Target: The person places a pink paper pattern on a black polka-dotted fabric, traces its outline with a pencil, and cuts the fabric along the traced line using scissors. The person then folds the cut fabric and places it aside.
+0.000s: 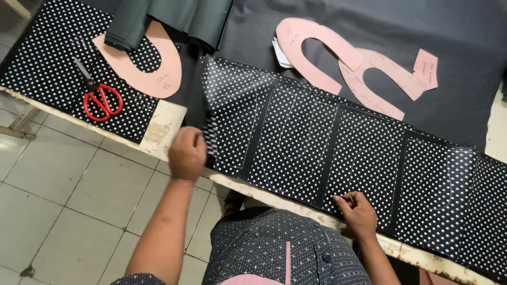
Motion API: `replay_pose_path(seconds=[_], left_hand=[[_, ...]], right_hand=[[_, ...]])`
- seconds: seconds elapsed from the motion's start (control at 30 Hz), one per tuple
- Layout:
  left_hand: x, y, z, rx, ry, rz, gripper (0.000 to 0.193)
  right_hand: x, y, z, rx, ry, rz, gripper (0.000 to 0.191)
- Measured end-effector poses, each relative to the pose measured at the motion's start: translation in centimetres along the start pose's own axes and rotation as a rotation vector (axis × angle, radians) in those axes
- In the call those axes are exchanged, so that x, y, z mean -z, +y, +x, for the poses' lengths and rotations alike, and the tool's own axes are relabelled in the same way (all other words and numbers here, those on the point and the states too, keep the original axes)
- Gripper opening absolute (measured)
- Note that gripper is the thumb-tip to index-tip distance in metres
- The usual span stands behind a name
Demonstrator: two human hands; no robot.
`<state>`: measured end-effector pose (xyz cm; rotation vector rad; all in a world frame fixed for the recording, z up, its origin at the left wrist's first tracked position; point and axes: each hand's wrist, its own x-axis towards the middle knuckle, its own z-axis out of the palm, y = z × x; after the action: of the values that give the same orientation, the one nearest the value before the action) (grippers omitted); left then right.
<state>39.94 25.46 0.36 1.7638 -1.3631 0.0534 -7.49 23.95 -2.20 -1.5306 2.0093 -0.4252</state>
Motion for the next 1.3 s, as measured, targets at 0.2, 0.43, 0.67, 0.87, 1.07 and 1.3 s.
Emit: replay_pose_path(seconds=[0.2, 0.43, 0.67, 0.87, 1.07, 1.3], left_hand=[[-0.7, 6.0, -2.0, -0.059, -0.004, -0.089, 0.016], [0.6, 5.7, -1.3, 0.217, 0.085, -0.155, 0.012], [2.0, 6.4, -0.8, 0.682, -0.104, -0.805, 0.021], [-0.3, 8.8, -1.9, 0.532, -0.269, -0.913, 0.014], [0.0, 8.4, -2.5, 0.586, -0.308, -1.13, 0.027], [1.5, 9.4, 0.7, 0.567, -0.318, -0.78, 0.051]], right_hand=[[0.0, 0.8, -0.1, -0.005, 0.006, -0.015, 0.037], [1.0, -0.7, -0.5, -0.009, -0.013, -0.059, 0.037], [0.5, -12.0, -0.8, 0.17, -0.44, -0.052, 0.04], [-5.5, -24.3, 1.0, 0.402, -0.75, 0.482, 0.041], [-9.5, -26.2, 0.6, 0.302, -0.791, 0.725, 0.022], [-10.7, -25.8, -0.4, 0.436, -0.838, 0.558, 0.019]])
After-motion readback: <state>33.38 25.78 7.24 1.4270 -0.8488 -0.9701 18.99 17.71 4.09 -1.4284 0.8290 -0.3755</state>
